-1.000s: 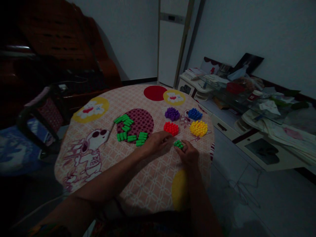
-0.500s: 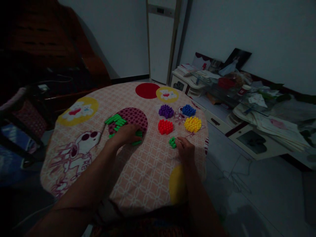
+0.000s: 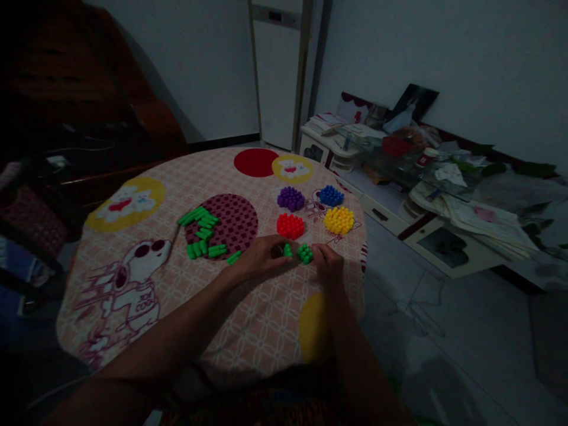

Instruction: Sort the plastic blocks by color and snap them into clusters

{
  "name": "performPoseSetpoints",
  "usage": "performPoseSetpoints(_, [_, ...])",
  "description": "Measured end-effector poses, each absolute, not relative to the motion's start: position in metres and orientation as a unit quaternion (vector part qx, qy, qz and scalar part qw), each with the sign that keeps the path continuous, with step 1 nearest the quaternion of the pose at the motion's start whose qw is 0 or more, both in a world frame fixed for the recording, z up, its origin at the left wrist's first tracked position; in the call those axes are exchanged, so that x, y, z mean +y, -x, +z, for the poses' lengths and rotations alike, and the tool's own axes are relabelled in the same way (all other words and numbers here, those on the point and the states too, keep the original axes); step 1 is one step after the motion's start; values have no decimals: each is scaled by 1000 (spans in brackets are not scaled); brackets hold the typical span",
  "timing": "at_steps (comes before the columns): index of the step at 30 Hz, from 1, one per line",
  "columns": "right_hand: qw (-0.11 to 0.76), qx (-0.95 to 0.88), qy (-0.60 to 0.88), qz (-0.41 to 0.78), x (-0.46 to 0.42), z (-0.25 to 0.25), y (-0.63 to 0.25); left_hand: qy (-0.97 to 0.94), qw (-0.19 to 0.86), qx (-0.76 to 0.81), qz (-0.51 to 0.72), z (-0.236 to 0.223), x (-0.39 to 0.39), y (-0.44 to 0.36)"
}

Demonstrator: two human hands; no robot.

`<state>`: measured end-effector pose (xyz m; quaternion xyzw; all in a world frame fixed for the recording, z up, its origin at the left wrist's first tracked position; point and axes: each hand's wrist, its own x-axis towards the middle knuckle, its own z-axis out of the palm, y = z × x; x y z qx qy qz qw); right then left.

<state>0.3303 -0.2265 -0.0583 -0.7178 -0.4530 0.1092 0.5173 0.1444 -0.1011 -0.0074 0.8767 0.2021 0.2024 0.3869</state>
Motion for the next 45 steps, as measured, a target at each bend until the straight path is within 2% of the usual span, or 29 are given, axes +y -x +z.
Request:
performPoseSetpoints(12, [510,-460,718,117,-226,-59,-331,-879,308,275,240,-32,-139,-167])
performPoseSetpoints(23, [483,-473,729,106,-227,-53,-328,-877,305,263,261,-35,-139,-169])
performPoseSetpoints(26, [495,-461,728,107,-227,-58,-331,-853,320,295,289,-24,-114,-160])
performPoseSetpoints(28, [504,-454,727,106,-227,-62,-331,-836,294,338,318,-18,-83,-146])
performPoseSetpoints(32, [511,-447,725,115,-227,-66,-331,-782,131,490,361,-15,-14,-93])
performPoseSetpoints(35, [513,-445,724,119,-228,-65,-330,-731,78,602,312,-24,21,-50])
performPoseSetpoints(40, [514,-449,723,103,-228,-63,-329,-715,91,660,215,-39,39,-17])
performPoseSetpoints(43, [515,-447,724,103,-228,-62,-328,-714,111,651,231,-37,39,-17])
performPoseSetpoints(45, [512,-448,725,105,-227,-62,-329,-703,166,637,269,-32,37,-17])
